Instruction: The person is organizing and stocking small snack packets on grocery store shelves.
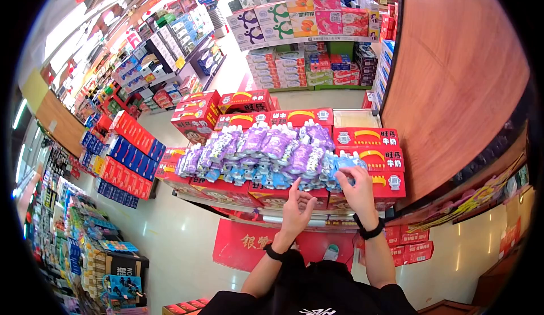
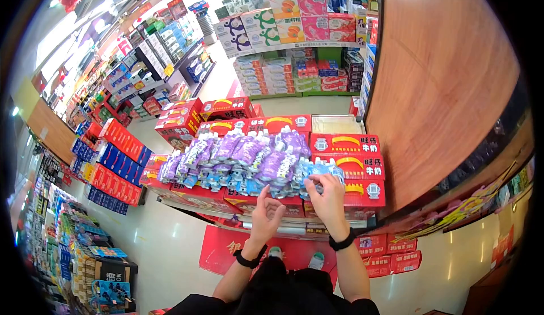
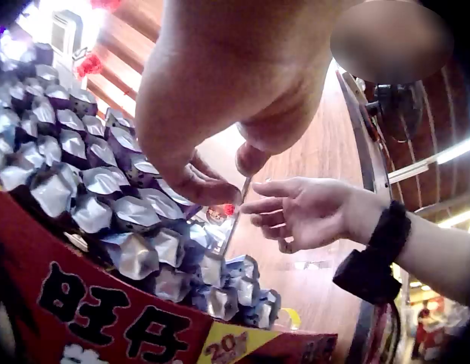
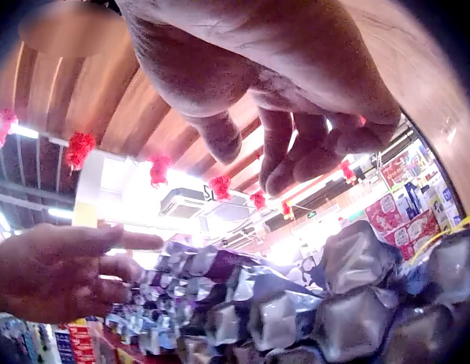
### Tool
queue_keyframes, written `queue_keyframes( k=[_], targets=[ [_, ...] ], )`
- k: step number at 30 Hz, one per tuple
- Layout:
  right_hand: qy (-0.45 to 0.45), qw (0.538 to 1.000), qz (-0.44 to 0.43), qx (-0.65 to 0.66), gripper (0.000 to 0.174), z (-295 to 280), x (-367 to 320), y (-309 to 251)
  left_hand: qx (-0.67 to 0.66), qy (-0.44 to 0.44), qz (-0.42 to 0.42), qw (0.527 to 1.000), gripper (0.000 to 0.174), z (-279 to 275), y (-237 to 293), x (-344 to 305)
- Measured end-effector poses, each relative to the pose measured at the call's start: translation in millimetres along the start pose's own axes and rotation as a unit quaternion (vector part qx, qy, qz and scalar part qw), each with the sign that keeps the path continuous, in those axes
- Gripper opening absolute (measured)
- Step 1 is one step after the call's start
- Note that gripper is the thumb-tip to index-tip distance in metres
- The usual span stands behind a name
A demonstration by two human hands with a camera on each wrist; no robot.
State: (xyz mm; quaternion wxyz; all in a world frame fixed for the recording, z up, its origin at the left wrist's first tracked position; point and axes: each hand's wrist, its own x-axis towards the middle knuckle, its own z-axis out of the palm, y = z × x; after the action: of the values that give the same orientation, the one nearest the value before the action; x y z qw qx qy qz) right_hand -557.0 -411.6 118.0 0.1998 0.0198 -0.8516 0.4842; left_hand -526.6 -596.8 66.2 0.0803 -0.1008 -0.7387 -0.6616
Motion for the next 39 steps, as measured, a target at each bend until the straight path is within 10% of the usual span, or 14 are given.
queue_keyframes(
  k=[9,21,39],
  targets=[
    [-0.087,0.943,0.102,-0.304,0.055,78,74,-16,0.063,-0.093,-0.012,0.994,0.08,-35,-20,53],
    [-0.097,0.938,0.256,-0.214,0.055,99,98,13,-0.026,-0.192,0.03,0.981,0.074,-62,-50,82],
    [0.219,0.953,0.208,-0.017,0.029,82,68,4,-0.062,-0.271,0.028,0.96,0.074,-73,-57,108]
  ],
)
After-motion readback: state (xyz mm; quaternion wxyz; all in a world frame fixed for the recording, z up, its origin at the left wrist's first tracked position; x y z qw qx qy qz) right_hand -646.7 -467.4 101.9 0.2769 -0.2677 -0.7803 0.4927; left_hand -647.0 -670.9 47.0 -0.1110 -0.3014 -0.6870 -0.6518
